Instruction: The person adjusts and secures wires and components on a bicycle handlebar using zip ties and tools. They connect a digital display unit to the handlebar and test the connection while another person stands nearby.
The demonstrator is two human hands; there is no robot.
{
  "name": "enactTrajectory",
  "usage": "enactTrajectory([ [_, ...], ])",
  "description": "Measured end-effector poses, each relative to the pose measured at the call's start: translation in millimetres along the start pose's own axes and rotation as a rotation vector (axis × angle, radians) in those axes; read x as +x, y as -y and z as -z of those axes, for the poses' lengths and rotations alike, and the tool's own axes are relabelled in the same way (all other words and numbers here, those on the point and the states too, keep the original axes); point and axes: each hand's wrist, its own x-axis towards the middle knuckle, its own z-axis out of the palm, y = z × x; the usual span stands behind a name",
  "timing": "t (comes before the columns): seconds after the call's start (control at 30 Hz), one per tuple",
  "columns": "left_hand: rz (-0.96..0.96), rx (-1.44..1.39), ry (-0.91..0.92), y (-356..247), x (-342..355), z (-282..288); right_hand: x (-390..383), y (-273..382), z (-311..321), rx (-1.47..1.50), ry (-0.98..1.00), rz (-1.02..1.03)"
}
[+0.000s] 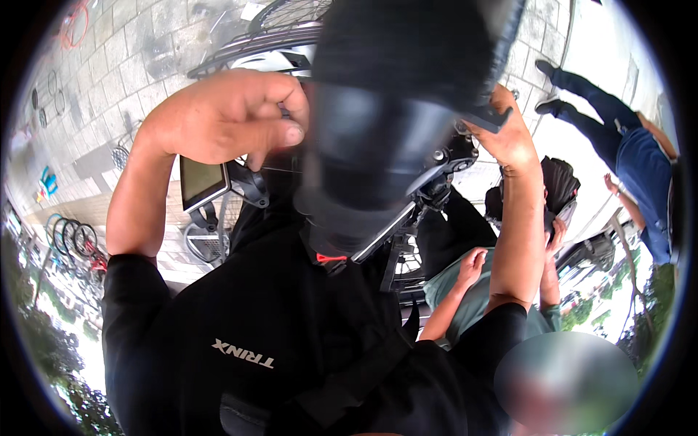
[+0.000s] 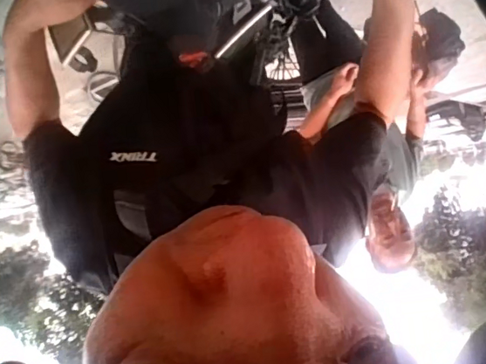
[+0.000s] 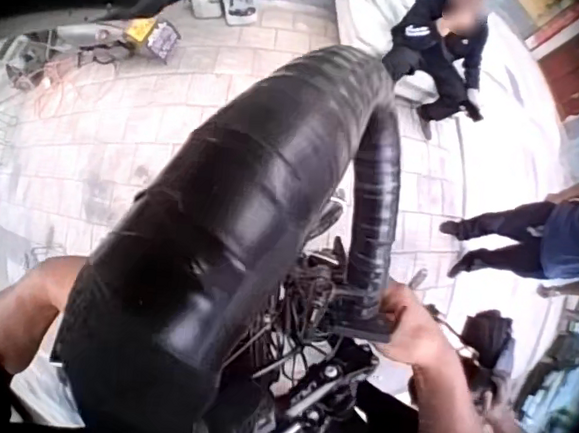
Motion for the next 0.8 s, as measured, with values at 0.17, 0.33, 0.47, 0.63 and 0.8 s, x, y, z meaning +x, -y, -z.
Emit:
enactTrajectory([
  [0.17, 0.122, -0.206, -0.061, -20.8, 12.9, -22.5, -6.2, -4.0, -17.2, -0.292, -0.152, -0.121],
  [0.33, 0.154, -0.349, 0.114, -20.4, 22.0, -45.3, -26.2, 18.4, -27.4, -0.300, -0.190, -0.062],
  [0.47, 0.151, -0.261, 0.110, -35.2, 33.4, -55.2, -15.3, -14.1, -33.7, -0.351, -0.219, 0.037],
  [0.63, 0.273, -0.032, 0.058, -45.4, 37.9, -50.2, 7.5, -0.3, -19.5, -0.604, 0.037, 0.040],
  [0.8, 0.474, 0.013, -0.037, -49.4, 41.9, -44.0, 25.0, -19.4, -6.5, -0.481, 0.134, 0.153],
])
